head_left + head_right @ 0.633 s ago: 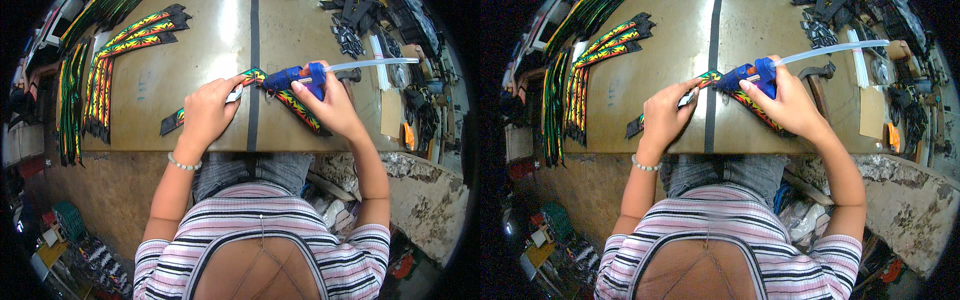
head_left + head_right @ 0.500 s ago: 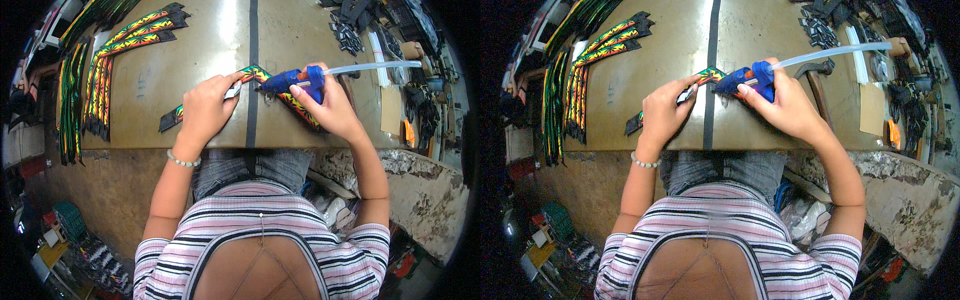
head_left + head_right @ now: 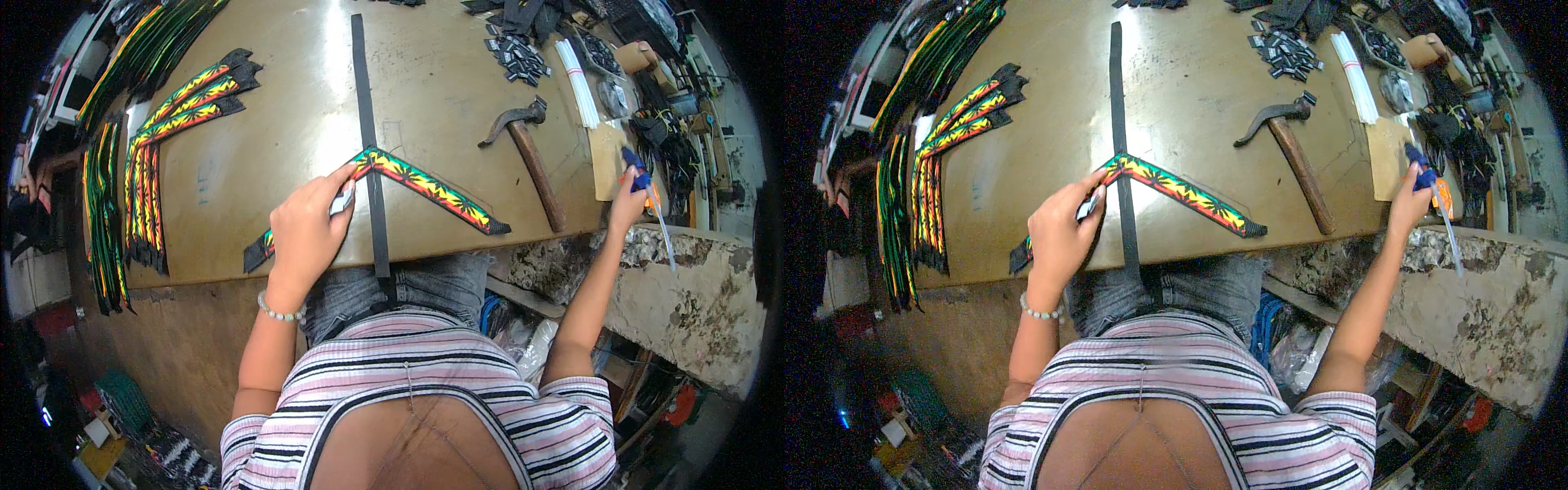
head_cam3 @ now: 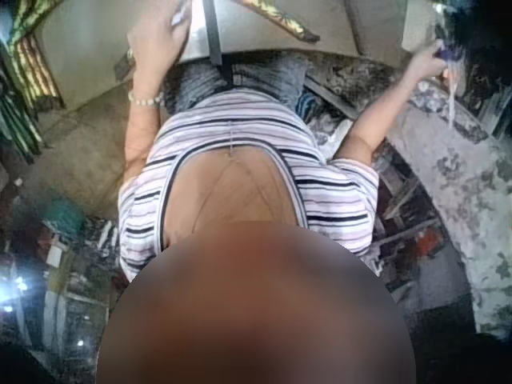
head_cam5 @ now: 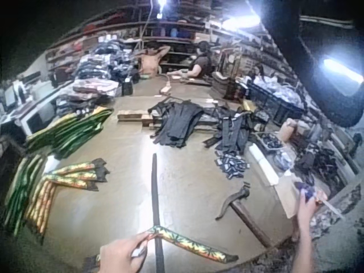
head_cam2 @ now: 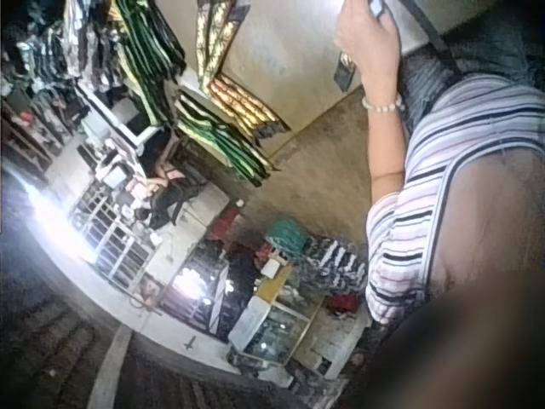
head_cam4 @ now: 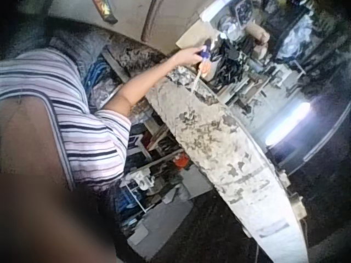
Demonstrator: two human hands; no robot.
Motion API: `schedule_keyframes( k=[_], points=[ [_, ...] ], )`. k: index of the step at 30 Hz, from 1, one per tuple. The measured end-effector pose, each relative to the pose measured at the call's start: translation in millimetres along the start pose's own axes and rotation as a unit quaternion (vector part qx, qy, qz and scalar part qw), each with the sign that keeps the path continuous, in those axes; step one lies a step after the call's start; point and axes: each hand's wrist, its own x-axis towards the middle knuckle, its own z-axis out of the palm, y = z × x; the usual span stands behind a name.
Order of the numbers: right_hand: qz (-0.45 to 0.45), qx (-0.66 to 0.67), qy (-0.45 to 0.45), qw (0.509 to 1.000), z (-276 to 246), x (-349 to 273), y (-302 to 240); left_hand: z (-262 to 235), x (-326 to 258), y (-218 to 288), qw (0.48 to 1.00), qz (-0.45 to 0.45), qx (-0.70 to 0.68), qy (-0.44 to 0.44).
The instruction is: The person assembles a strap by applying hot glue to a black webbing strip, attaching a colorful patterned fabric piece, and securing a small white tag. The person repeats this process for multiple strap units on a workbench.
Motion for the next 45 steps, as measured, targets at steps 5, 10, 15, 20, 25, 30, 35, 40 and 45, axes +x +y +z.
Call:
schedule_keyframes(
  k=[5,10,15,20,25,30,35,40,45],
  points=[
    [-0.023,-0.28,-0.168,0.945,-54,2,-22,5,-1,0,0.998,0.033,0.003,0.048],
    [-0.343,0.077,-0.229,0.908,33,-17,-119,3,-2,2,1.0,0.016,0.005,0.018],
    [-0.305,0.055,-0.321,0.895,103,-12,-114,2,-5,1,0.999,0.025,-0.016,0.035],
    [-0.249,0.086,-0.219,0.94,49,-40,-161,0,-20,6,1.0,0.021,-0.003,0.014],
    [-0.051,0.394,-0.461,0.793,-13,-165,-214,-3,-27,10,1.0,0.009,0.011,-0.007],
    [-0.143,0.357,-0.436,0.814,11,-243,-232,-1,-27,8,1.0,0.023,-0.005,0.013],
    [-0.263,0.313,-0.341,0.847,22,-251,-232,2,-28,6,0.999,0.037,-0.002,0.028],
    [-0.276,0.31,-0.334,0.846,25,-253,-231,0,-27,9,1.0,0.022,0.003,0.02],
    [-0.278,0.281,-0.346,0.851,28,-255,-236,0,-27,9,0.997,0.05,-0.017,0.049]
  ],
)
